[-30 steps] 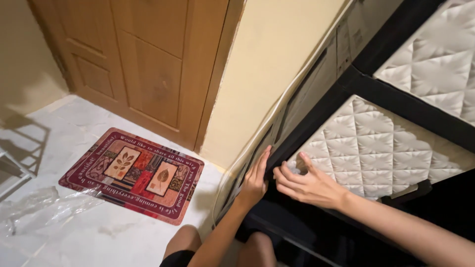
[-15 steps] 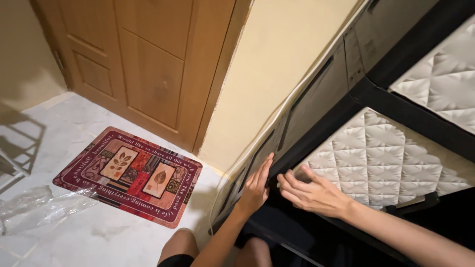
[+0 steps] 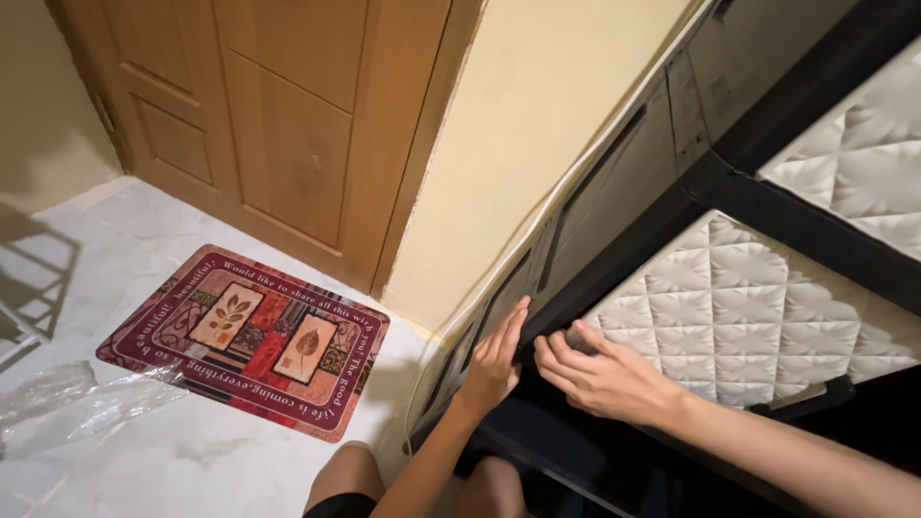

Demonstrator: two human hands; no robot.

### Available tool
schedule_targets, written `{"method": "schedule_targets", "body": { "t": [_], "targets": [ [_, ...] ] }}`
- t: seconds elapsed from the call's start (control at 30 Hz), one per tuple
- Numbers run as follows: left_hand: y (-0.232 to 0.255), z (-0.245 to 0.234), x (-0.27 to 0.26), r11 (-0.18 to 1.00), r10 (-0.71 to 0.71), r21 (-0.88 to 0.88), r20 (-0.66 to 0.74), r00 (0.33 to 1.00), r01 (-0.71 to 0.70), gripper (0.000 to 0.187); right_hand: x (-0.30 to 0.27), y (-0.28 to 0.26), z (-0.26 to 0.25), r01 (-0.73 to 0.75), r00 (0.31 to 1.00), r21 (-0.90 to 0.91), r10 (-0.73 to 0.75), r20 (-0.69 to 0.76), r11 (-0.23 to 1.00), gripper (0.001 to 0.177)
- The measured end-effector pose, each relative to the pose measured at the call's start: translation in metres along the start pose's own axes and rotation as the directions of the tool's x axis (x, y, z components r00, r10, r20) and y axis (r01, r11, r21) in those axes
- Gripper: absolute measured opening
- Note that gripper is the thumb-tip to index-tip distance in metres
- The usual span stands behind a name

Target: The recorder is shown assembling a multi-tier shoe rack with a black frame and white quilted door panels.

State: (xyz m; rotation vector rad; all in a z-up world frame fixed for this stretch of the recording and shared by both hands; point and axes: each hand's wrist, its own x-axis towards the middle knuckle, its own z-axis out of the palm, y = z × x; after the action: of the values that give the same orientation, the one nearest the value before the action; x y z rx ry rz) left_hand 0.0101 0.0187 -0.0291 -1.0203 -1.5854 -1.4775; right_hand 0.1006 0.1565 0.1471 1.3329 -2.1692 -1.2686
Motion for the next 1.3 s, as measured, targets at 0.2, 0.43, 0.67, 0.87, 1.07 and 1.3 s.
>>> {"method": "schedule_targets", "body": {
  "t": [0.2,0.43,0.67,0.87,1.07,1.3],
  "targets": [
    [0.027,-0.013,0.008,0.995,-0.093,0.029,-0.019,0.996,0.093,0.074,-0.001,0.000,-0.006,0.003,0.997,0.031,-0.005,0.072,1.000,0.057],
    [0.054,0.050,-0.086,0.927,-0.372,-0.202,-0.377,0.848,0.317,0.032,-0.005,-0.009,-0.005,-0.122,0.993,-0.103,0.122,-0.012,0.987,0.051],
    [0.052,0.075,-0.068,-0.106,-0.746,-0.947,0.278,0.605,0.305,0.020,-0.011,-0.012,-0.006,-0.249,0.957,-0.085,0.232,-0.174,0.965,0.047],
    [0.048,0.103,-0.060,-0.260,-0.813,-0.959,0.279,0.511,0.109,0.032,-0.020,0.001,-0.023,-0.208,0.978,-0.103,0.208,-0.009,0.973,0.050],
    [0.042,0.115,-0.069,-0.122,-0.813,-0.987,0.157,0.561,0.100,0.033,-0.004,-0.006,-0.031,-0.277,0.954,-0.071,0.283,0.101,0.958,0.063],
    [0.040,0.113,-0.060,0.037,-0.762,-0.981,0.094,0.641,0.188,0.031,-0.007,-0.012,-0.017,-0.289,0.957,0.059,0.288,0.012,0.956,0.058]
  ]
}}
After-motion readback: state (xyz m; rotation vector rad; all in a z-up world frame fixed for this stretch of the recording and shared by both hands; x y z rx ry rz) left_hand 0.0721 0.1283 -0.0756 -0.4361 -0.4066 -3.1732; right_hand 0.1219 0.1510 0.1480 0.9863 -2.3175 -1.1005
